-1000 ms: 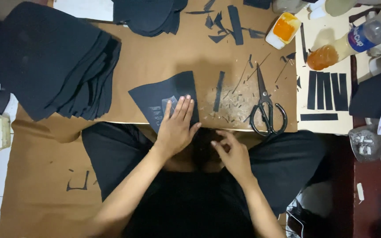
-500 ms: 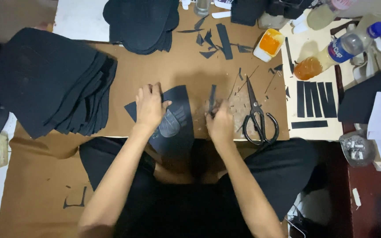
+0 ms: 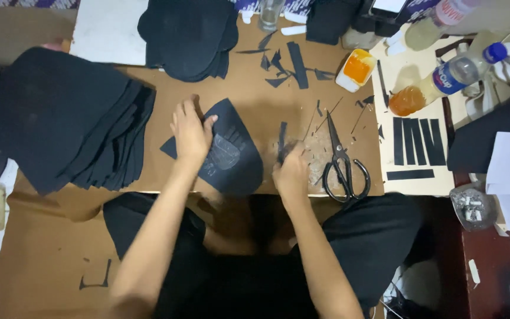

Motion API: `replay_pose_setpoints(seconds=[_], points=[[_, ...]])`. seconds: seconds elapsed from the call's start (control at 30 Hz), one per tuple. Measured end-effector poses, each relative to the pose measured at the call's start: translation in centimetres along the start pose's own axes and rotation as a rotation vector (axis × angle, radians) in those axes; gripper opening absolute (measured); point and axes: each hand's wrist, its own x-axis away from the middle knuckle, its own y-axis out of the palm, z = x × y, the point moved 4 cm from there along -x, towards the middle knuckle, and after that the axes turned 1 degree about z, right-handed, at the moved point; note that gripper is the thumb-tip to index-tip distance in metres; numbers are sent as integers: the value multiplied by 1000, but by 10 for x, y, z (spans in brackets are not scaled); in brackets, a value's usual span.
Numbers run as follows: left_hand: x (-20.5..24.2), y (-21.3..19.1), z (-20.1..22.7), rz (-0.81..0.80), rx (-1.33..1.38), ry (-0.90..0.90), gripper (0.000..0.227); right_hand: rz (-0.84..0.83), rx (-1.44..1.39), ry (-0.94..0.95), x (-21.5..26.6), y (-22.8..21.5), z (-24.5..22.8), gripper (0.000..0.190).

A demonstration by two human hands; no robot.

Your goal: Cutting thin strips of black leather and arranging them on a larger leather component.

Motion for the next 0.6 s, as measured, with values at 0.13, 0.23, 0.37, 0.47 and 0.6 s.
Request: replay_pose_setpoints(seconds=[0.13, 0.23, 0.37, 0.47, 0.6], points=[[44, 3, 42, 146, -6, 141, 33, 67, -10, 10, 3, 1, -5, 68], [54, 60, 30, -48, 309, 131, 13, 66, -131, 41, 4, 1, -6, 66], [55, 114, 38, -347, 692, -189, 26, 45, -202, 86, 0, -1, -4, 55], [43, 153, 46, -367, 760, -274, 25, 29, -238, 100, 3, -4, -4, 52], [16, 218, 34, -351, 669, -236, 19, 33, -256, 103, 7, -6, -1, 56]])
